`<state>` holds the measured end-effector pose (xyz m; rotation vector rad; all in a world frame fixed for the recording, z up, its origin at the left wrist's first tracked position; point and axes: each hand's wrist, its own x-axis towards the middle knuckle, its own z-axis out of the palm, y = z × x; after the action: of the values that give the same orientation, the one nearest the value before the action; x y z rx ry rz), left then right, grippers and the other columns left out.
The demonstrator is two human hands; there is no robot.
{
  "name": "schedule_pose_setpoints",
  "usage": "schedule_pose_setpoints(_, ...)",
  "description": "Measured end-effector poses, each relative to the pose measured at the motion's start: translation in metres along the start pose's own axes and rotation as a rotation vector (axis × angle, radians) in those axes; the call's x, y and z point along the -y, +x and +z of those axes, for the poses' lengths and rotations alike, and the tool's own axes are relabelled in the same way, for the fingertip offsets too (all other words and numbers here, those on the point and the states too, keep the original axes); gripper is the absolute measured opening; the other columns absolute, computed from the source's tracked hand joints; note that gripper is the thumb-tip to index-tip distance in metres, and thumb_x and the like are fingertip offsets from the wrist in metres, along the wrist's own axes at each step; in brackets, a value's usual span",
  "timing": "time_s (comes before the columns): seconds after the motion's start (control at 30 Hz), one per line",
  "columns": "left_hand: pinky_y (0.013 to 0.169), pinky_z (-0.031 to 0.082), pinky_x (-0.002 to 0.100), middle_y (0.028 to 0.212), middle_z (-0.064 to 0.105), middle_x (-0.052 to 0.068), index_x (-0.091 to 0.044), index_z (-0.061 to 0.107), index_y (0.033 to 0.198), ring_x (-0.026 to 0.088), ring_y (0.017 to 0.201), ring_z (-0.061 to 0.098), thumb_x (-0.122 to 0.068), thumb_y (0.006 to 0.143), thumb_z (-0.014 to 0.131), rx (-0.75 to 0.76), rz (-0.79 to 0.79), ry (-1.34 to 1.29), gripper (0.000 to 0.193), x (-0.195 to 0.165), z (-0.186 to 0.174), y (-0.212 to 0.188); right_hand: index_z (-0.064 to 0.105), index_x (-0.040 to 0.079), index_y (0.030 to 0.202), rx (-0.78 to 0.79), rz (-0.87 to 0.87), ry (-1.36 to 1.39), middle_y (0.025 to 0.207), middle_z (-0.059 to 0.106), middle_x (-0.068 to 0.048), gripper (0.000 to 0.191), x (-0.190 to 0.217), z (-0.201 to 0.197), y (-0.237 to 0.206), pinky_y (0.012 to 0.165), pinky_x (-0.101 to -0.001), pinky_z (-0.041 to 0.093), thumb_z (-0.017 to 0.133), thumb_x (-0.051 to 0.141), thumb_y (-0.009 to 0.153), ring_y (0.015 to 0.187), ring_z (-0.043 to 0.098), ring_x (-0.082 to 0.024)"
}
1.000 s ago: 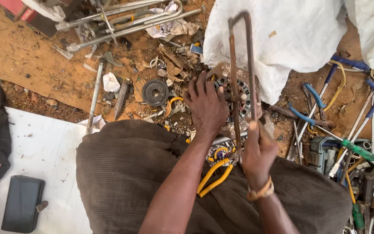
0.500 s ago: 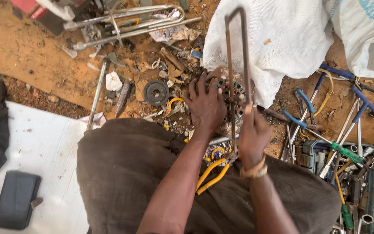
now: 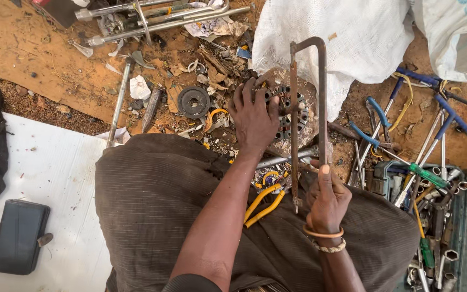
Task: The person sits on the ground and uses pliers, a hacksaw, and a screwdriver to remove and adjust copper windings on a motor stator. They repeatedly cut, pull, and pry the windings while the stator rests on a wooden block.
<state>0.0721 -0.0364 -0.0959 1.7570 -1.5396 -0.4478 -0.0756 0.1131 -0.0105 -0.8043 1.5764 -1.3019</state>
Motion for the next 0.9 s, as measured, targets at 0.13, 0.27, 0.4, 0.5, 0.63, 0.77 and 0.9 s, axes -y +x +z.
schedule_pose_setpoints(0.13,0.115,0.024,0.066,0.147,0.046,0.022,-0.003,0.063,0.123,0.043,0.141,0.037,-0.037,0.106,0.048,-0.024,0.008,0.031,0.041,-0.003,-0.004,0.002,0.071,0.0,0.12,0.0,0.021,0.013,0.057,0.035,0.014,0.032,-0.005,0.001,0.0,0.04,-0.0209,0.017,0.058,0.025,0.106,0.046,0.026,0.002)
schedule_pose_setpoints(0.27,0.114,0.024,0.067,0.149,0.045,0.02,-0.003,0.062,0.124,0.043,0.142,0.036,-0.036,0.105,0.048,0.007,-0.025,0.029,0.04,-0.005,-0.002,0.001,0.072,-0.001,0.122,-0.009,-0.051,-0.151,0.058,0.035,0.014,0.035,-0.002,0.004,-0.017,0.04,-0.0206,0.017,0.057,0.027,0.107,0.048,0.026,0.003)
schedule_pose_setpoints(0.4,0.115,0.022,0.069,0.15,0.043,0.019,-0.006,0.061,0.123,0.042,0.144,0.034,-0.034,0.105,0.048,0.086,-0.086,0.066,0.035,-0.005,0.003,0.006,0.073,0.0,0.12,-0.022,-0.067,-0.268,0.053,0.036,0.012,0.035,0.005,0.018,-0.001,0.037,-0.0211,0.017,0.057,0.028,0.106,0.044,0.027,0.003)
schedule_pose_setpoints(0.5,0.115,0.023,0.07,0.15,0.043,0.019,-0.007,0.059,0.122,0.043,0.144,0.033,-0.032,0.104,0.048,0.095,-0.113,0.07,0.033,-0.009,0.001,0.01,0.072,0.001,0.117,0.014,-0.394,-0.517,0.051,0.045,0.011,0.033,-0.001,0.023,0.045,0.032,-0.0205,0.023,0.054,0.028,0.109,0.039,0.036,0.002)
schedule_pose_setpoints(0.63,0.112,0.027,0.067,0.15,0.043,0.019,-0.004,0.058,0.127,0.043,0.142,0.034,-0.03,0.102,0.049,0.048,-0.098,0.009,0.037,-0.015,-0.009,0.008,0.073,0.003,0.113,0.012,-0.2,-0.304,0.052,0.043,0.01,0.03,-0.015,-0.002,0.068,0.032,-0.0217,0.022,0.055,0.027,0.109,0.039,0.032,0.0)
schedule_pose_setpoints(0.77,0.112,0.026,0.068,0.151,0.042,0.019,-0.005,0.058,0.124,0.042,0.144,0.034,-0.029,0.101,0.051,0.087,-0.111,0.044,0.034,-0.017,-0.014,0.009,0.074,0.003,0.109,-0.033,-0.19,-0.381,0.049,0.039,0.012,0.035,-0.013,-0.013,-0.001,0.03,-0.0218,0.022,0.052,0.03,0.108,0.037,0.032,0.001)
schedule_pose_setpoints(0.9,0.11,0.026,0.069,0.149,0.041,0.02,-0.003,0.058,0.128,0.043,0.142,0.034,-0.027,0.096,0.053,0.076,-0.107,0.066,0.04,-0.014,-0.013,0.011,0.072,0.001,0.114,-0.033,-0.284,-0.483,0.052,0.042,0.011,0.034,0.003,0.02,0.003,0.034,-0.0217,0.02,0.054,0.029,0.108,0.04,0.034,0.001)
